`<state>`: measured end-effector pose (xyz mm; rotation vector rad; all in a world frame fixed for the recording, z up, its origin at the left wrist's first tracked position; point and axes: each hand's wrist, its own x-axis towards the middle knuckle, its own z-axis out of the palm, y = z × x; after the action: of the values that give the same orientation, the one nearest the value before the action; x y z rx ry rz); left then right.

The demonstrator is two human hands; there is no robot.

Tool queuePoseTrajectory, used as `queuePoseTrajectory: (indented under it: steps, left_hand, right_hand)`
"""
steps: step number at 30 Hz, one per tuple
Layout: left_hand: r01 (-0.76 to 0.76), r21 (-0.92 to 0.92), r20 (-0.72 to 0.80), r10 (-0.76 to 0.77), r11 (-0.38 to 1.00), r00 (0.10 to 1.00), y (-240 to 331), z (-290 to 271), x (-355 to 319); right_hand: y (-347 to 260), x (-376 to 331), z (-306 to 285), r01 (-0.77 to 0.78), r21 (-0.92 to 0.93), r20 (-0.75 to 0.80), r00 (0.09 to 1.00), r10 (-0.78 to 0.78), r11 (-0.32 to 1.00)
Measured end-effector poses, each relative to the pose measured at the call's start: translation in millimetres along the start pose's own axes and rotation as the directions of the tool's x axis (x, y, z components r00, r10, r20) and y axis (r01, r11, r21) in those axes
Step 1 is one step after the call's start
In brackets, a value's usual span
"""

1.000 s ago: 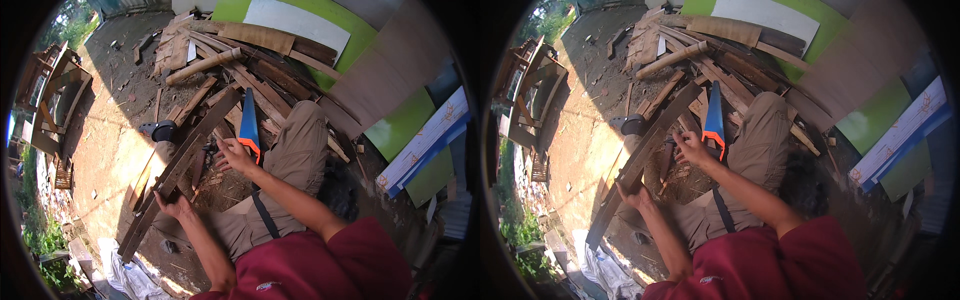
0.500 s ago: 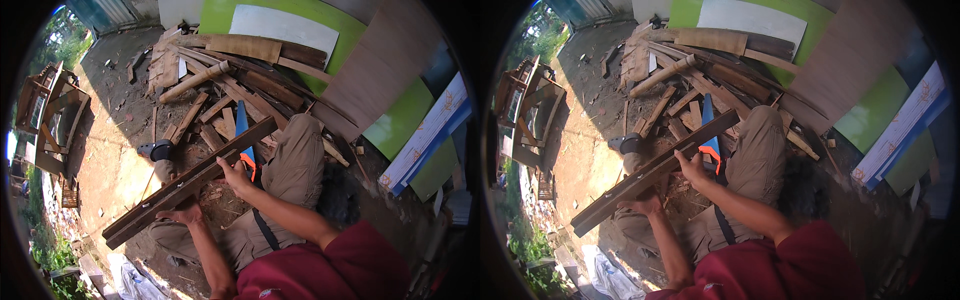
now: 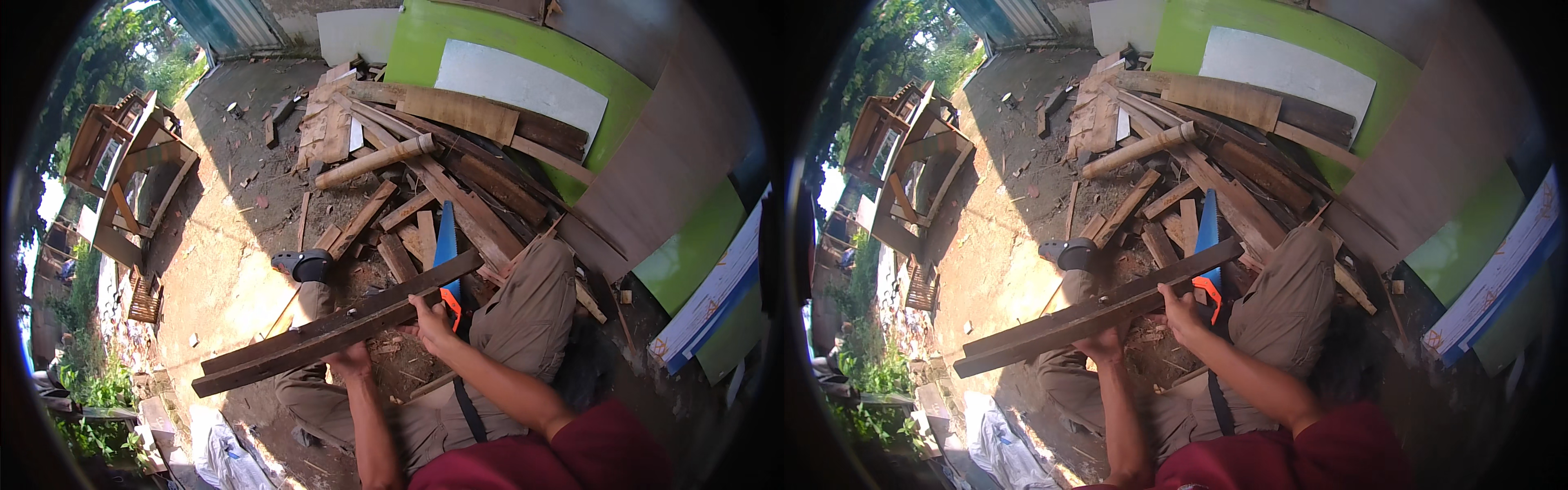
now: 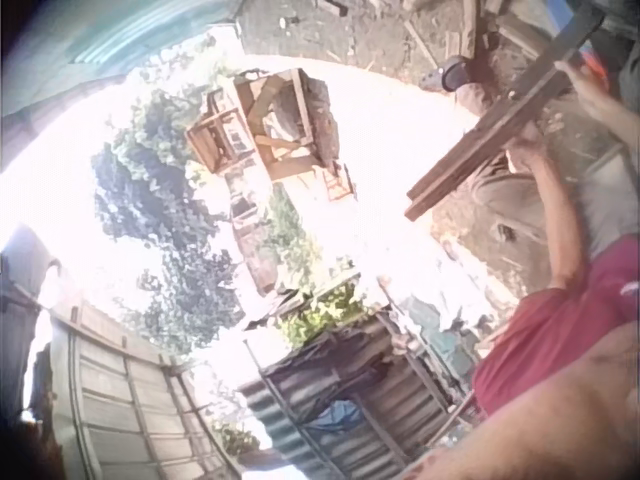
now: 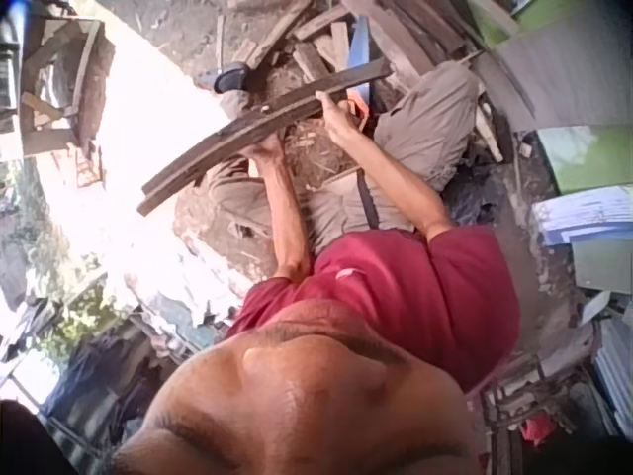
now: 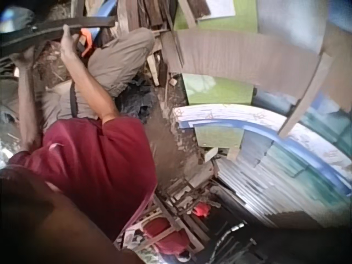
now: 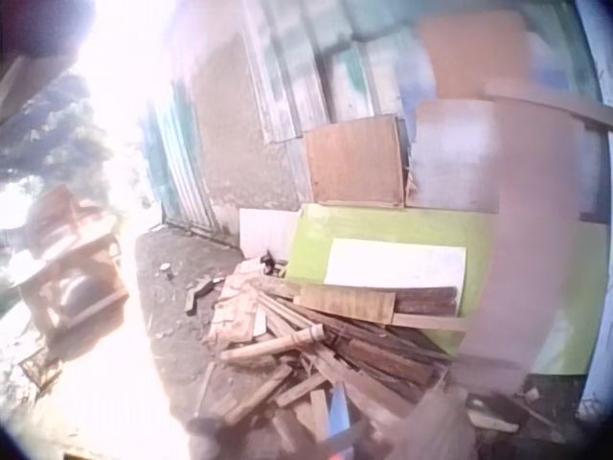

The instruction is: The person sits on the ground and uses a hand saw to cut a long wooden plank. They repeatedly inspect the plank, reposition it, and make several cuts, then set the saw aside and continue handling the wood.

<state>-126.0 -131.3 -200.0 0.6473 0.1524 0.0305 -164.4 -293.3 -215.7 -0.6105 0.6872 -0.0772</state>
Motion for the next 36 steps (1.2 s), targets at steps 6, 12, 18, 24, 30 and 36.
queuePoseTrajectory:
  steps: [6,12,18,24,30,36]
  left_hand:
    - [0.068,-0.080,-0.171,-0.081,0.994,0.982,-11.0,-48.0,21.3]
    - [0.157,-0.049,-0.262,-0.164,0.986,0.951,-15.6,-75.3,24.2]
    - [0.116,-0.087,-0.321,-0.138,0.989,0.937,-7.8,-99.0,26.5]
    - [0.106,-0.067,-0.314,-0.121,0.992,0.942,-4.2,-99.1,27.1]
    - [0.102,-0.133,-0.160,-0.123,0.986,0.980,-5.0,-75.0,25.2]
    - [0.056,-0.168,-0.149,-0.081,0.984,0.985,12.2,-80.8,22.4]
  right_hand:
    - [-59.5,11.6,-34.9,0.043,-0.001,0.012,0.999,-0.043,0.999]
    - [-127.0,69.6,-108.2,0.218,0.036,-0.170,0.963,-0.209,0.975]
    - [-142.7,89.8,-132.7,0.432,0.210,-0.443,0.842,-0.308,0.877]
    - [-174.0,139.0,-167.7,0.599,-0.187,-0.682,0.491,-0.542,0.778]
    - [-189.1,166.1,-238.2,0.552,-0.126,-0.792,0.444,-0.419,0.824]
    - [-124.3,141.3,-180.0,-0.123,-0.415,-0.419,0.905,-0.070,0.901]
